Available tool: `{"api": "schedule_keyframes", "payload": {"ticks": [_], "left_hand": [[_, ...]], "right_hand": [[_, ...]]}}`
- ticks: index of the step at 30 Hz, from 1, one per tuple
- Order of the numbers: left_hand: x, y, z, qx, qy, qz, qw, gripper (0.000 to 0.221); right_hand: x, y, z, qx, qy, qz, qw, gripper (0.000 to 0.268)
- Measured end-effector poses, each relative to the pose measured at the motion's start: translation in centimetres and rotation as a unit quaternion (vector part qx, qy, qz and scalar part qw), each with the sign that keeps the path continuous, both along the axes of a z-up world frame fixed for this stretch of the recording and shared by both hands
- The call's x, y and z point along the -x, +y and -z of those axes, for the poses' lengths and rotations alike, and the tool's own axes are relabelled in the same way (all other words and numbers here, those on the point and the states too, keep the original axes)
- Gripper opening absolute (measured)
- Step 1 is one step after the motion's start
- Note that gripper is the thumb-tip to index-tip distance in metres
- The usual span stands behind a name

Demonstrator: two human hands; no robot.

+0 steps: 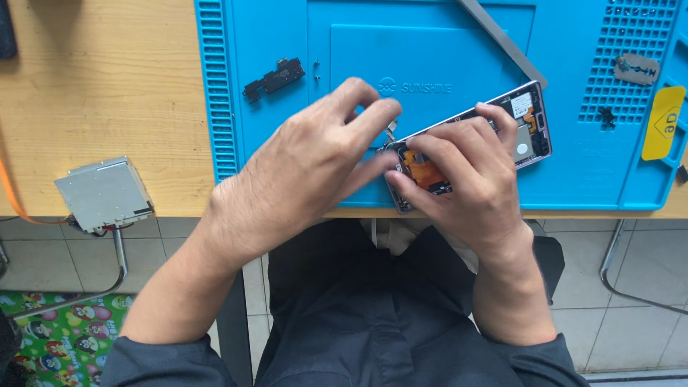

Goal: Connecting internal ribbon cables and components inside a smartphone chassis during a repair process.

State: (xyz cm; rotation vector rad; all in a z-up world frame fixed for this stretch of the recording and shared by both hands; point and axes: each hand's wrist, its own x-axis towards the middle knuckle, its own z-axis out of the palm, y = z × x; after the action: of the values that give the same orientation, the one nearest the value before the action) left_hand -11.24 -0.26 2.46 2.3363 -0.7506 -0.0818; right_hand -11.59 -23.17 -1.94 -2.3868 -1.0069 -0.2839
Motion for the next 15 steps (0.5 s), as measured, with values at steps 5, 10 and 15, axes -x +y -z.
{"api": "schedule_keyframes", "payload": {"ticks": [5, 10, 15], "left_hand": [[1.6, -0.7, 1.9, -0.051, -0.012, -0.004, 0.999, 0.025], [2.0, -1.0, 2.2, -0.063, -0.117, -0.030, 0.991, 0.005], [1.7, -0.8, 1.6, -0.054, -0.097, -0.006, 0.994, 0.012]], "right_hand": [[0.0, -0.6, 0.6, 0.003, -0.002, -0.008, 1.000, 0.043], [0.3, -0.4, 0.3, 0.002, -0.026, -0.022, 0.999, 0.054], [2.4, -0.1, -0.5, 0.084, -0.034, 0.057, 0.994, 0.054]]}}
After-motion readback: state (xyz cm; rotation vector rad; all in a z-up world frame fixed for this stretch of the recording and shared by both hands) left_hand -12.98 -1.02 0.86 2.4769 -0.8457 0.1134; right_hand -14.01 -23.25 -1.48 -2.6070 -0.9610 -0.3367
